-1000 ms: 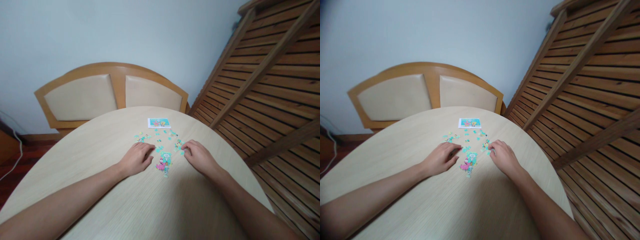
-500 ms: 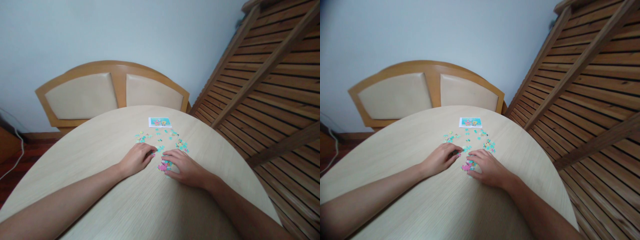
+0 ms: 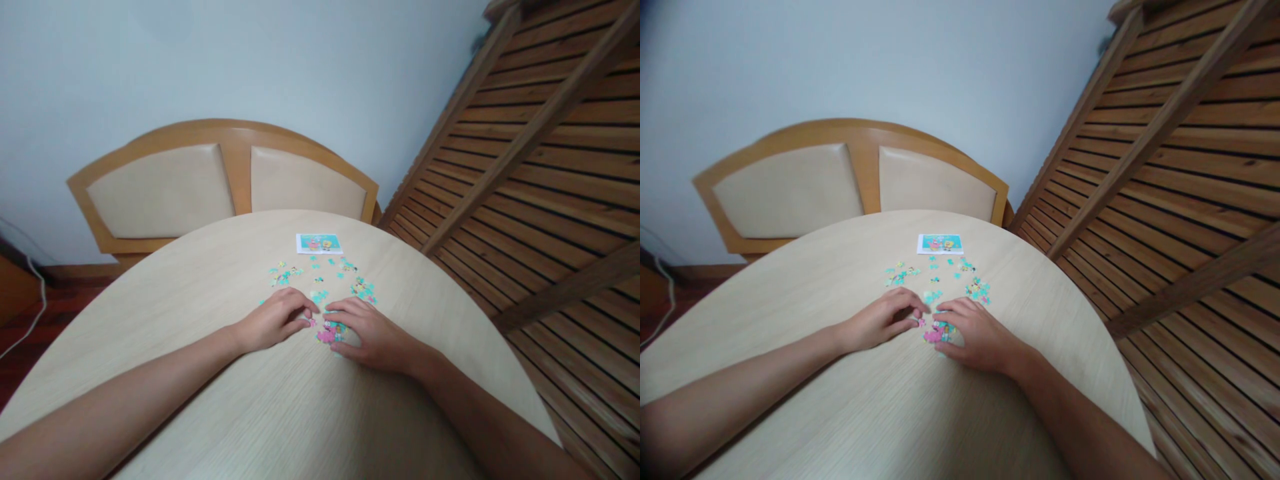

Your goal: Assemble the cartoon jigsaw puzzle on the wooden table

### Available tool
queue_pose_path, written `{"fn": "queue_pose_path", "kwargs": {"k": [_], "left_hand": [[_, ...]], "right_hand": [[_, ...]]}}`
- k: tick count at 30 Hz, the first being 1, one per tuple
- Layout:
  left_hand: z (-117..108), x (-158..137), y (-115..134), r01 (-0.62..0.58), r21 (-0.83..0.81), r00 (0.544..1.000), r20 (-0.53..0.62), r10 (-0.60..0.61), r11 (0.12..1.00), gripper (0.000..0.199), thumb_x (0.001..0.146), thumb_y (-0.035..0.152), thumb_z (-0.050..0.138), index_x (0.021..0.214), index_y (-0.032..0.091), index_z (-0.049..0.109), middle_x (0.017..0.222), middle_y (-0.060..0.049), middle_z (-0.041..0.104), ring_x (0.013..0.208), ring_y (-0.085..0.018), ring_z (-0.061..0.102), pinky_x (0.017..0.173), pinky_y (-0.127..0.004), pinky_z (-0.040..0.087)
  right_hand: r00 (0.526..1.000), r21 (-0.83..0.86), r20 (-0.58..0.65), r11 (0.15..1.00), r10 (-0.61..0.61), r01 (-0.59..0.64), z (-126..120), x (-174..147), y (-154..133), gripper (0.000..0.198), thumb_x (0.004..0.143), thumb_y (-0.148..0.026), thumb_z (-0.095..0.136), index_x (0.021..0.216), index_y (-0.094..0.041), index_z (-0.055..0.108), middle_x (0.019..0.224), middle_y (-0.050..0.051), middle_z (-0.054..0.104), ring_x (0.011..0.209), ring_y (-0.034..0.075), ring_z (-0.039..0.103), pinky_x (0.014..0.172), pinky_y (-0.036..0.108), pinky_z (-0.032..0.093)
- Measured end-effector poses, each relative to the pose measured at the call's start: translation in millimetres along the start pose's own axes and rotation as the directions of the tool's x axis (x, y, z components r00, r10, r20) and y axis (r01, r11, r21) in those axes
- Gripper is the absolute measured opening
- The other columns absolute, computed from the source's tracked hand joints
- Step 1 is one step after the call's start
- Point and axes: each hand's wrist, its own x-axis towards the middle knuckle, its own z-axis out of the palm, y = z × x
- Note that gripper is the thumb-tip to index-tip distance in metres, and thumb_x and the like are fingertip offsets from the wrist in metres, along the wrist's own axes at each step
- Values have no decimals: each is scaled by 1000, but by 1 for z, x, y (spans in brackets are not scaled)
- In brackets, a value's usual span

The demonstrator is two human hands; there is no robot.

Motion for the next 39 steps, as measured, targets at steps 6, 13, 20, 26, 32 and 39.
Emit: {"fn": "queue_pose_path", "kwargs": {"k": [6, 13, 20, 26, 32, 39], "left_hand": [[-2, 0, 6, -69, -25, 997, 43, 70, 997, 16, 102, 30, 56, 114, 22, 63, 106, -6, 70, 104, -22, 62, 98, -37, 44], [0, -1, 12, -28, -102, 998, 49, 33, 994, 16, 103, 28, 53, 110, 20, 63, 105, -8, 70, 99, -19, 64, 91, -32, 49], [2, -1, 14, 67, -247, 998, 10, -67, 967, 15, 100, 27, 55, 108, 18, 64, 98, -5, 73, 87, -16, 67, 81, -28, 52], [5, 0, 15, 88, -356, 993, -39, -109, 930, 16, 98, 28, 59, 108, 16, 63, 94, -5, 71, 83, -15, 66, 76, -27, 53], [12, 1, 23, 83, -404, 986, -100, -134, 911, 20, 96, 31, 64, 108, 15, 64, 94, -6, 70, 83, -15, 66, 77, -28, 54], [13, 2, 30, 89, -353, 972, -172, -158, 931, 24, 94, 33, 68, 109, 16, 63, 89, -5, 70, 81, -16, 65, 77, -30, 53]], "right_hand": [[1000, 10, 18, 1000, 14, -14, 0, 2, -3, 45, 88, -36, 71, 131, -22, 65, 132, 11, 64, 124, 27, 56, 108, 44, 42], [1000, 17, 10, 1000, 1, -1, 3, 2, -4, 43, 89, -36, 70, 129, -22, 65, 131, 12, 64, 124, 28, 55, 107, 45, 43], [1000, 39, 16, 999, -11, 10, 2, 3, -7, 42, 91, -37, 68, 131, -24, 64, 131, 11, 64, 124, 27, 54, 107, 45, 43], [1000, 48, 4, 999, -11, 11, 3, 5, -8, 45, 90, -37, 70, 132, -23, 64, 131, 11, 65, 123, 27, 56, 106, 45, 43], [981, 117, -191, 993, 12, 11, 8, 11, -13, 17, 96, -35, 65, 102, -21, 72, 102, 6, 74, 100, 22, 65, 93, 40, 47], [928, 238, -328, 966, 177, -100, 9, 13, -19, 12, 95, -27, 64, 85, -22, 69, 85, 3, 74, 85, 20, 67, 83, 36, 50]]}}
